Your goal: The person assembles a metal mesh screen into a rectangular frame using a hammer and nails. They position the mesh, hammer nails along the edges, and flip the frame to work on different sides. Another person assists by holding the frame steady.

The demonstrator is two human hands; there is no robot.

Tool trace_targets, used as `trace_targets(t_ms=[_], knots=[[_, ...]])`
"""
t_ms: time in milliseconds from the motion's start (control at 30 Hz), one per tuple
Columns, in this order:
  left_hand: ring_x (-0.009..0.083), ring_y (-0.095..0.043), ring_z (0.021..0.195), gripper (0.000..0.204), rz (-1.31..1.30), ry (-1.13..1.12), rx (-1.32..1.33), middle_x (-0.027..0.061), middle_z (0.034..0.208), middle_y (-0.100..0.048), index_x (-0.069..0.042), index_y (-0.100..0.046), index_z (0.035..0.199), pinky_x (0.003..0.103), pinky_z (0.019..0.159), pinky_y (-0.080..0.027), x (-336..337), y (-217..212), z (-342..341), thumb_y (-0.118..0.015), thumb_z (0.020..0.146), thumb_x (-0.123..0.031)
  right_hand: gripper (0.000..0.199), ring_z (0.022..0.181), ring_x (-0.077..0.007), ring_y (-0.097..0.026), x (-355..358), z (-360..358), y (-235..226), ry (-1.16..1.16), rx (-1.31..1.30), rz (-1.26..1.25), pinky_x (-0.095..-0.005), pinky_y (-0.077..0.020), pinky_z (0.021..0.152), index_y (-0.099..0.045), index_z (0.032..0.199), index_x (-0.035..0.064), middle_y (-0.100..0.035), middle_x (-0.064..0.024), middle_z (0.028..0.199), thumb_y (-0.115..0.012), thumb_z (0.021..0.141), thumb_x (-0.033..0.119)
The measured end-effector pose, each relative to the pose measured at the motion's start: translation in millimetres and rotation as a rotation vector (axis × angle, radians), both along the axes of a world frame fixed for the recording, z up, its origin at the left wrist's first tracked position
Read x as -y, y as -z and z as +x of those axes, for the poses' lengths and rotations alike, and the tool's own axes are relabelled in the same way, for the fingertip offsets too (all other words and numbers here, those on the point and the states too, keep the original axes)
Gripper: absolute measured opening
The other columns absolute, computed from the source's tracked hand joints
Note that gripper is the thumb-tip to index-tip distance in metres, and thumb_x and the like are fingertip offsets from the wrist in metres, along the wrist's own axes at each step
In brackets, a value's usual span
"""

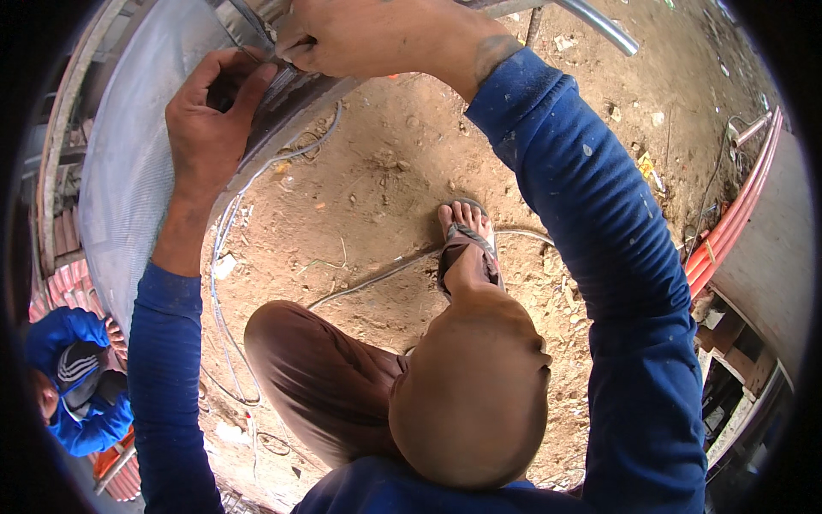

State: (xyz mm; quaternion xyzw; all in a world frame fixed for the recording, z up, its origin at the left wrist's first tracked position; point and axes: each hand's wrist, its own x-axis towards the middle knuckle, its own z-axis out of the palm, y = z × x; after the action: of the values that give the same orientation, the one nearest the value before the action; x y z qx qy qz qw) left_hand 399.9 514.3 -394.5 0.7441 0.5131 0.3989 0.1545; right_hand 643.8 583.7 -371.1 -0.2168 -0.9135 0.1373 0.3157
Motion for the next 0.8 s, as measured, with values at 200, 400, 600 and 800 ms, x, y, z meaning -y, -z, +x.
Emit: trace_targets(t_ms=[200,400,600,800], knots=[[0.0018,-0.067,0.081,0.019,0.006,-0.025,-0.021,-0.0031,0.094,-0.079,-0.005,-0.080,0.115,0.021,0.076,-0.055,3,-5,3,-0.087,0.098,-0.006,0.014,0.094,-0.0364,-0.076,2,1,0,-0.005,-0.043,-0.067,-0.0452,-0.0613,0.087,-0.083,0.096,0.0042,-0.079,-0.0160,0.099,-0.073,0.090,0.013],[0.0014,-0.067,0.081,0.025,0.063,-0.025,-0.005,-0.0031,0.093,-0.079,-0.009,-0.079,0.120,0.020,0.074,-0.054,5,-5,3,-0.088,0.097,-0.005,0.013,0.101,-0.0366,-0.076,3,-1,1,-0.025,-0.131,-0.048,-0.0447,-0.0615,0.091,-0.082,0.096,0.0034,-0.080,-0.0143,0.104,-0.074,0.090,0.012],[0.0041,-0.071,0.076,0.030,0.073,-0.033,-0.012,-0.0017,0.091,-0.080,-0.014,-0.079,0.121,0.023,0.067,-0.057,5,-8,5,-0.090,0.094,-0.006,0.014,0.106,-0.0344,-0.076,1,0,0,-0.015,-0.049,0.008,-0.0438,-0.0621,0.095,-0.083,0.099,0.0059,-0.081,-0.0120,0.106,-0.074,0.091,0.013],[0.0015,-0.068,0.075,0.029,0.068,-0.026,-0.053,-0.0014,0.091,-0.081,-0.011,-0.076,0.123,0.021,0.066,-0.053,5,-11,3,-0.088,0.097,-0.005,0.017,0.111,-0.0332,-0.076,-2,-2,-2,-0.025,0.014,0.051,-0.0436,-0.0614,0.100,-0.085,0.104,0.0079,-0.082,-0.0116,0.111,-0.077,0.092,0.017]])
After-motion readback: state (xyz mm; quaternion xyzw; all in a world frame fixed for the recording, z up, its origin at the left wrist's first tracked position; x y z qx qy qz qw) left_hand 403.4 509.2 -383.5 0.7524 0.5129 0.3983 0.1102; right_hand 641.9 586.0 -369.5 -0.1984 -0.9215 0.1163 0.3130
